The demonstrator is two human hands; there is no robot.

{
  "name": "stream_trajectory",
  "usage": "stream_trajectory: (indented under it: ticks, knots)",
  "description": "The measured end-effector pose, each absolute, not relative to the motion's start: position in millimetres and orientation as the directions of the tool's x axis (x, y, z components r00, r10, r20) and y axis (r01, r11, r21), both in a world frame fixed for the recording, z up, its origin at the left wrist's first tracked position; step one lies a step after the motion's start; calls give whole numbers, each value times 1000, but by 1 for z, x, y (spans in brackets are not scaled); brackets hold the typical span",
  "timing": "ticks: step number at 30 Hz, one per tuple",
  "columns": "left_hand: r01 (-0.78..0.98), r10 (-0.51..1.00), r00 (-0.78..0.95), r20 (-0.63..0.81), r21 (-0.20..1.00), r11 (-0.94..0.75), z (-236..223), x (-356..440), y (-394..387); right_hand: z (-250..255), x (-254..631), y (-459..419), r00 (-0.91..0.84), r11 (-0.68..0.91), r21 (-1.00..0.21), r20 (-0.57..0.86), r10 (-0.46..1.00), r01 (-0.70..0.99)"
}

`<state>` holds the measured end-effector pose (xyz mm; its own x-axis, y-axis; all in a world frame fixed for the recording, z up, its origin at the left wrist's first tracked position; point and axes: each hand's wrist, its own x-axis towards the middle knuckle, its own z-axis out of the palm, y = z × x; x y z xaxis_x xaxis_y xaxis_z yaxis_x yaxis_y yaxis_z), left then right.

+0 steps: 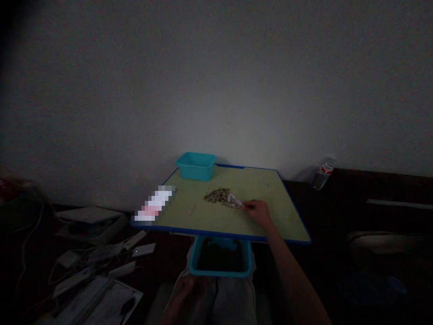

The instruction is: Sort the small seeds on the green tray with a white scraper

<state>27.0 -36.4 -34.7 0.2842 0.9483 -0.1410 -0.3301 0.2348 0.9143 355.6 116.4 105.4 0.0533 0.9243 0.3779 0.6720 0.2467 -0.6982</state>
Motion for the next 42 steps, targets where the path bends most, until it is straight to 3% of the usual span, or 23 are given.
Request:
stream_trajectory:
  ticks: [3,8,16,42]
  knots:
    - [-335,943,321,-90,920,202,-40,27,-35,105,356,116,49,252,-699,381,923,669]
    - [-376,960,253,-121,902,213,-44,27,-34,105,356,116,44,262,-709,381,923,654]
    - [-328,947,286,-148,913,242,-29,28,-35,106,356,116,61,223,-698,356,932,680]
    - [-431,945,262,-196,853,296,-31,31,-36,104,356,117,111,203,-688,383,917,697]
